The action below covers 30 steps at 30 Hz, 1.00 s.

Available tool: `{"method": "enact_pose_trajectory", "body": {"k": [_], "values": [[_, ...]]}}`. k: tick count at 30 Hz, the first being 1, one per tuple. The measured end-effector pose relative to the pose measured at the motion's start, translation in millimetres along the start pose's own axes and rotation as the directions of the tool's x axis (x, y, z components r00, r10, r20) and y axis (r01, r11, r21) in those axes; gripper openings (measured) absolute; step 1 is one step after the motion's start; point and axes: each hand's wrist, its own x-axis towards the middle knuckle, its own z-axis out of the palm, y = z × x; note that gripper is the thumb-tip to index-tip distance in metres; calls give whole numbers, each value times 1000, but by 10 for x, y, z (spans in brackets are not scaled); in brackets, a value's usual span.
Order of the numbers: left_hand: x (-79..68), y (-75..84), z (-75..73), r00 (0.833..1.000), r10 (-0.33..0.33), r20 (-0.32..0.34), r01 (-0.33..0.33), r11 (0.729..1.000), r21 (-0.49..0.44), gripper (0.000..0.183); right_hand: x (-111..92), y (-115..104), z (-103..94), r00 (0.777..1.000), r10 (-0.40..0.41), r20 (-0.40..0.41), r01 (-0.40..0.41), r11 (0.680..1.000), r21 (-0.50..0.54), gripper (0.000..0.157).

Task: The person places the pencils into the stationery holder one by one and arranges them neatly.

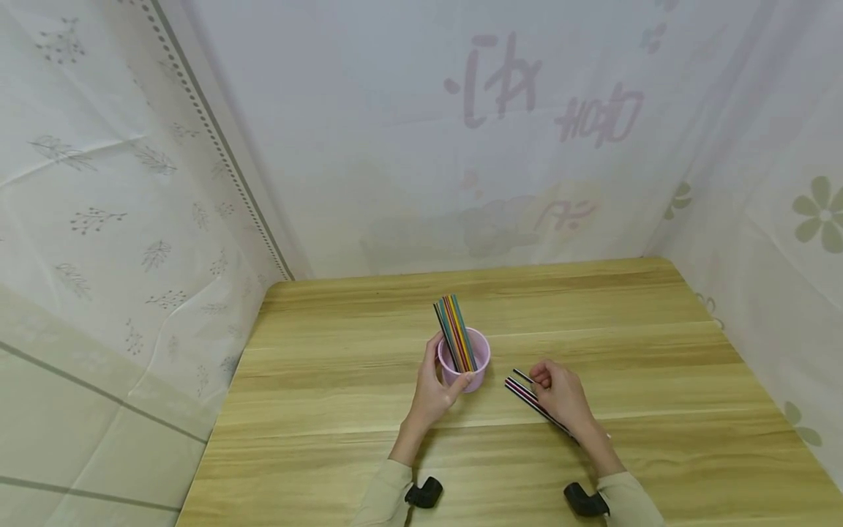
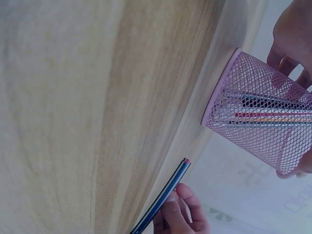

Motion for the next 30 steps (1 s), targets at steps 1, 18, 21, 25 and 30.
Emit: {"method": "enact_pose_trajectory", "body": {"k": [1,18,21,25,30], "values": [[1,-1,2,1000,3,1,-3,1000,1,85,5,-1,-4,1000,-1,4,1,1000,-11,12],[15,8,6,1000,14,-5,-14,1000,-9,87,276,-297,-190,979,-159,-124,159,987,-14,16],[15,16,7,1000,8,-6,-8,1000,-10,87,334,-363,-241,966,-194,-173,197,980,-4,18],[18,16,8,1000,10,-9,-10,1000,-15,86,400,-467,-314,950,-223,-219,230,973,6,18],[20,-5,5,1000,25,-10,-25,1000,-7,85,451,-635,-407,950,-216,-225,233,971,51,18]]}}
